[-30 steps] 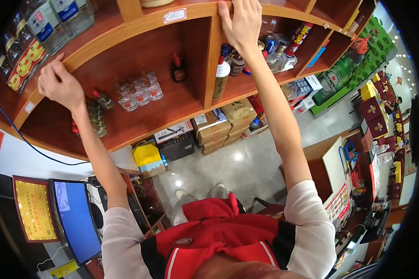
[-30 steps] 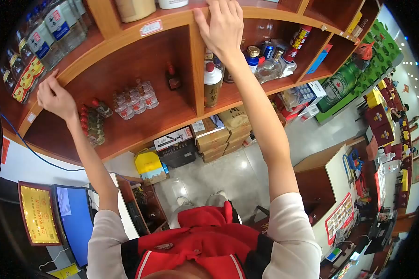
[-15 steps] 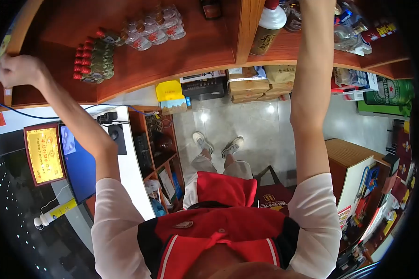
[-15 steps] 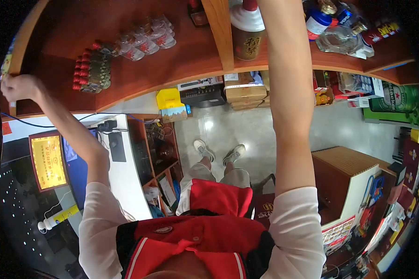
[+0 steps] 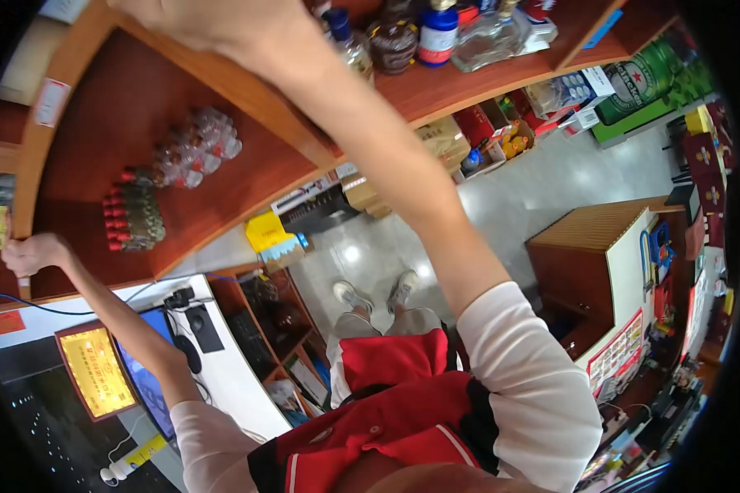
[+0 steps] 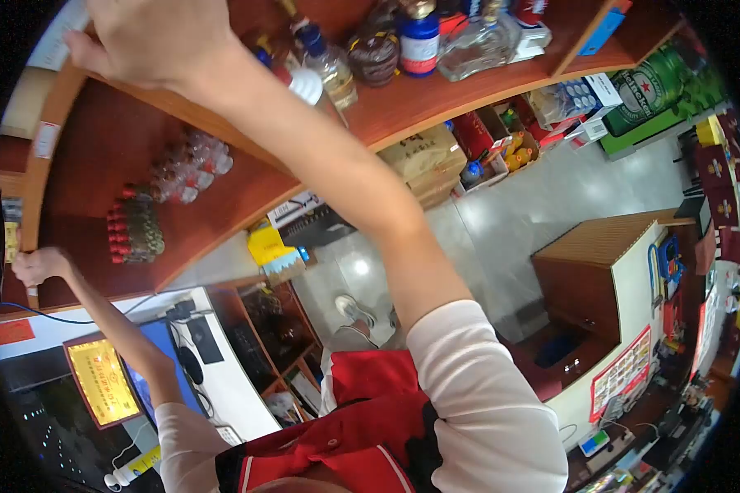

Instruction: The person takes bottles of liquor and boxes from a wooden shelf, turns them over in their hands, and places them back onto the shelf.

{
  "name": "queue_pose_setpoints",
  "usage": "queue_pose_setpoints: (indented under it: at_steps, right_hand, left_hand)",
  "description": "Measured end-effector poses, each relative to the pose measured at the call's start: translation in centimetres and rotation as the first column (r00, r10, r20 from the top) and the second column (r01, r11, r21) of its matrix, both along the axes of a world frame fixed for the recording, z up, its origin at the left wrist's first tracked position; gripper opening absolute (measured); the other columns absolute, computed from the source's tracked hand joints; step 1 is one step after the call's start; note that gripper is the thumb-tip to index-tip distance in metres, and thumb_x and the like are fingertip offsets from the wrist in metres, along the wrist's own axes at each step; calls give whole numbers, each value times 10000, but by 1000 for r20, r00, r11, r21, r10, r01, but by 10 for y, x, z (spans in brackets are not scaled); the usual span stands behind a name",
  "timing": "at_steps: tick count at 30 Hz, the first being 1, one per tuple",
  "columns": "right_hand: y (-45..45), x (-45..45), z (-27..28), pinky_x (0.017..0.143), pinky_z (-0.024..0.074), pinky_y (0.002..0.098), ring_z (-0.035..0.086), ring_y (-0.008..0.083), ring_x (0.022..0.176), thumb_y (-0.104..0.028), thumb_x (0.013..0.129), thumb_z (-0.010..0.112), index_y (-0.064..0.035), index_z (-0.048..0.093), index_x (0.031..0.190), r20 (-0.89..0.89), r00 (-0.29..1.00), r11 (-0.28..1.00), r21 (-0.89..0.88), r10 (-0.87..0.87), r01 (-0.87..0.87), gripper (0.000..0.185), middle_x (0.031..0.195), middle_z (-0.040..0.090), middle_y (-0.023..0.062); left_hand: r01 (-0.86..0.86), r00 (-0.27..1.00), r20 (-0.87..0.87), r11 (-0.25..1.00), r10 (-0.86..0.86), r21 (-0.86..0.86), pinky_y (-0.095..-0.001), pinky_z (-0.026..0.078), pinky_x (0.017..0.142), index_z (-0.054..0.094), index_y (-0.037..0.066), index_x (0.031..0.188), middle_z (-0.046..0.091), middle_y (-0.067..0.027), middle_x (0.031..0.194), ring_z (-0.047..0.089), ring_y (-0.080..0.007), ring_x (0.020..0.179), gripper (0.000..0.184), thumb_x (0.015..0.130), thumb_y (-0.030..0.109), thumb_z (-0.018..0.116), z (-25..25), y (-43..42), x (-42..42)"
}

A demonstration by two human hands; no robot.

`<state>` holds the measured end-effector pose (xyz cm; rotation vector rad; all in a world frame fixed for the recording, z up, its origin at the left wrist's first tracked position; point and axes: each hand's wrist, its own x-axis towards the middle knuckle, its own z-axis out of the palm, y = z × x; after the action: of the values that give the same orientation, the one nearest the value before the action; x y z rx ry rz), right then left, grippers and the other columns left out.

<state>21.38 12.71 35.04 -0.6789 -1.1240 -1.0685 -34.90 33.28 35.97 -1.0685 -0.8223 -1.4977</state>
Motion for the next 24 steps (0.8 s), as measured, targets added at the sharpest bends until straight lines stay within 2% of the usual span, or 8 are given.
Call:
queue_pose_setpoints:
  at_steps: [6, 8, 13, 17, 19, 20, 23, 24]
  right_hand:
    - [-56, 3, 0, 1010, 464, 420, 623, 320, 995, -335, 782, 778, 28, 656, 1051, -25, 999, 974, -223, -35, 29, 468, 979, 653, 119]
    - [-105, 3, -9, 1106, 426, 481, 582, 359, 1208, -324, 857, 744, 41, 638, 1181, -11, 997, 921, -383, 73, -71, 500, 1260, 637, 199]
    - [-246, 35, -149, 1123, 432, 455, 594, 364, 1210, -342, 933, 697, 35, 642, 1153, -105, 994, 677, -732, 7, -82, 441, 1222, 650, 195]
    - [-353, 62, -304, 853, 526, 448, 655, 369, 891, -275, 955, 676, -11, 676, 930, -402, 845, 282, -906, -352, -314, 266, 877, 653, 169]
    - [-411, 69, -361, 742, 537, 491, 683, 431, 855, -263, 978, 644, 1, 687, 928, -508, 633, 171, -839, -584, -516, 271, 923, 708, 220]
    - [-441, 75, -389, 734, 541, 487, 690, 426, 840, -266, 978, 644, 2, 699, 923, -495, 584, 166, -835, -643, -525, 279, 898, 711, 221]
    - [-519, 97, -419, 711, 550, 481, 699, 426, 786, -277, 989, 634, 12, 716, 903, -421, 415, 117, -802, -807, -586, 312, 819, 713, 223]
    - [-544, 105, -426, 711, 550, 481, 699, 426, 786, -277, 989, 634, 12, 716, 903, -390, 406, 105, -815, -826, -570, 312, 819, 713, 223]
  left_hand:
    - [128, 990, -28, 960, -140, -249, -542, 392, 779, 700, 39, 885, 683, -172, 891, 594, -420, 852, 447, 1056, 326, 402, -5, -92, 120]
    - [113, 986, -81, 946, -144, -302, -538, 433, 803, 746, 46, 950, 720, -169, 954, 631, -419, 890, 439, 1063, 308, 413, -1, -100, 120]
    - [367, 928, 34, 895, -371, -252, -445, 477, 1029, 632, -86, 1207, 643, -228, 1233, 600, -339, 1165, 314, 1085, 180, 519, -41, -242, 213]
    - [620, 594, 291, 197, -750, -759, -435, 449, 932, 581, -20, 1083, 568, -164, 1064, 557, -319, 1006, 141, 1004, 87, 535, -217, -356, 328]
    - [403, 732, 446, -201, -515, -893, -420, 476, 839, 607, -5, 1012, 589, -143, 895, 594, -293, 888, 110, 991, 77, 537, -323, -399, 381]
    - [532, 545, 665, -402, -512, -745, -402, 491, 797, 622, 0, 991, 596, -152, 864, 602, -295, 827, 116, 1000, 72, 531, -411, -396, 385]
    - [155, 818, 536, -817, -209, -555, -461, 535, 811, 676, -24, 949, 718, -216, 996, 708, -357, 911, 295, 988, 254, 585, -574, -422, 390]
    - [-290, 776, 340, -779, -531, -556, -450, 540, 820, 696, -16, 1001, 728, -206, 1066, 706, -326, 979, 254, 984, 189, 547, -617, -428, 381]
